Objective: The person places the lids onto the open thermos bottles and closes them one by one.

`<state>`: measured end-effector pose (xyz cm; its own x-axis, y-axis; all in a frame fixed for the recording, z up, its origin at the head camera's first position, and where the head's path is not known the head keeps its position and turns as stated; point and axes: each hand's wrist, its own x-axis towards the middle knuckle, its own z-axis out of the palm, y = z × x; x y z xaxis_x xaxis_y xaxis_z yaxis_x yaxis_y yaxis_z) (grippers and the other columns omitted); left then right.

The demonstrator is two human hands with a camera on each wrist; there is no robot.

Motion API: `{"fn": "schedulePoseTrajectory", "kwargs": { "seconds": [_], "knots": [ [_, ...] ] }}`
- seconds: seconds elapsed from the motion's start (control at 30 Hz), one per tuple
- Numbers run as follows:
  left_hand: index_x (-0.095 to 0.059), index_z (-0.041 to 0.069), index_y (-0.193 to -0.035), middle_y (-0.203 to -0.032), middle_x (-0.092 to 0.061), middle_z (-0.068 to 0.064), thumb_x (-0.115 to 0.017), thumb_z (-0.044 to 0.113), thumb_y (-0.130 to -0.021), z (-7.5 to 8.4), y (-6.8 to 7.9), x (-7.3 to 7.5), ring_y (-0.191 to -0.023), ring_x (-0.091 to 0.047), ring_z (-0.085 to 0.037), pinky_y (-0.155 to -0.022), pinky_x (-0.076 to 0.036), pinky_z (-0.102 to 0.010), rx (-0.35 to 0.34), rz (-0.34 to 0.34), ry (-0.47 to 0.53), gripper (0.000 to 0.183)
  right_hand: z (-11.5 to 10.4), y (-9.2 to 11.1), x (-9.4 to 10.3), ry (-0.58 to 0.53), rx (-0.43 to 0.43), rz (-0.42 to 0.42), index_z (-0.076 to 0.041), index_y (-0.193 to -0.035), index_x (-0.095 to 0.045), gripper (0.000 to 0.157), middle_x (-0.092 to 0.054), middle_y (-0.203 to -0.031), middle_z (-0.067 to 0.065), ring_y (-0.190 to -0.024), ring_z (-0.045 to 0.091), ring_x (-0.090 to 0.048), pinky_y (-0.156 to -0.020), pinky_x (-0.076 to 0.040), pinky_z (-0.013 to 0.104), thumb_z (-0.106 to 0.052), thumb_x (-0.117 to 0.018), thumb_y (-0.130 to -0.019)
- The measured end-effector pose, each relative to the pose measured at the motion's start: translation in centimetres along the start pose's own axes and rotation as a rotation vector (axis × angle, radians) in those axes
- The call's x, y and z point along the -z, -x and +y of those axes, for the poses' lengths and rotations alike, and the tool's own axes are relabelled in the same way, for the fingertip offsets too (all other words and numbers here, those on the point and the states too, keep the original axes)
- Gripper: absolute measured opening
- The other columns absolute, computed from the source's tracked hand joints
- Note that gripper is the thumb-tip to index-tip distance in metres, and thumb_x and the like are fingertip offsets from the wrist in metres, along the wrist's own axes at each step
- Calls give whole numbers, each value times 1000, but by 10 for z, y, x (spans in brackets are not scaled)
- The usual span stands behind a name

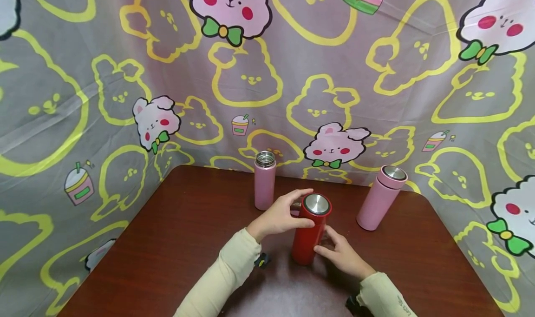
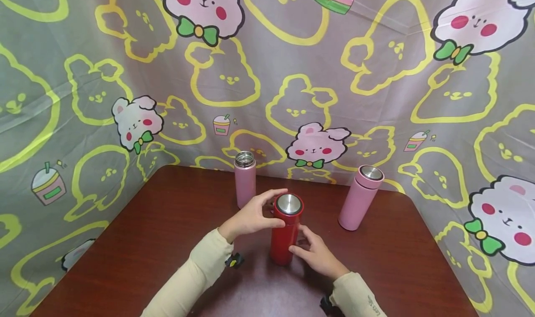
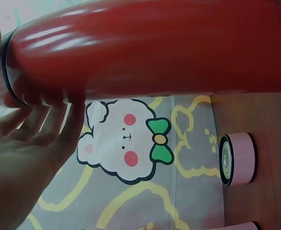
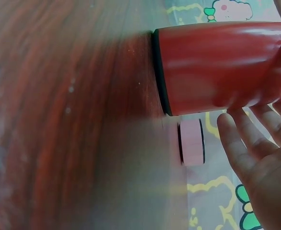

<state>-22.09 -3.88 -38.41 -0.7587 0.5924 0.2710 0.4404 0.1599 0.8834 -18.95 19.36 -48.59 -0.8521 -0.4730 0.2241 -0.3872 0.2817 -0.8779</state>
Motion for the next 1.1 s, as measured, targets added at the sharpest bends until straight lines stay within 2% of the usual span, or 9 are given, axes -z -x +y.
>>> {"fn": "schedulePoseTrajectory", "kwargs": {
  "seconds": [0.27,0.5,0.63,0.87,1.1],
  "knots": [
    [-42,20,-140,-130,-52,4,-78,28,-78,-2,2,-9,-109,-55,-11,-86,-48,-26,-7,73,-46,72,-1,0,-1,-5,-2,8,-1,-132,-43,49,-60,-113,12,-102,18,-59,-89,-49,37,-8,-65,-89],
    [-43,20,-139,-129,-52,5,-79,30,-78,-3,3,-13,-110,-55,-11,-87,-48,-27,-18,106,-40,71,0,1,-2,-12,9,31,-3,-131,-45,49,-61,-110,10,-100,15,-60,-87,-50,31,-10,-67,-88],
    [-44,17,-138,-127,-53,6,-79,27,-78,-3,2,-15,-110,-55,-10,-88,-48,-27,-34,122,-26,71,0,1,-2,-20,11,24,-4,-132,-44,49,-61,-112,12,-101,15,-59,-87,-49,30,-11,-66,-88],
    [-47,18,-135,-121,-55,6,-80,24,-76,-4,0,-17,-106,-57,-11,-86,-49,-31,-57,146,12,68,-1,0,-3,-20,19,36,-3,-131,-45,49,-61,-112,11,-101,16,-59,-87,-49,30,-9,-67,-88],
    [-49,20,-133,-121,-56,7,-81,24,-76,-5,-1,-19,-105,-58,-11,-86,-49,-30,-31,163,38,66,-1,0,-2,-21,16,30,-3,-131,-44,49,-61,-112,11,-101,14,-59,-87,-49,30,-9,-66,-88]
  ]
}}
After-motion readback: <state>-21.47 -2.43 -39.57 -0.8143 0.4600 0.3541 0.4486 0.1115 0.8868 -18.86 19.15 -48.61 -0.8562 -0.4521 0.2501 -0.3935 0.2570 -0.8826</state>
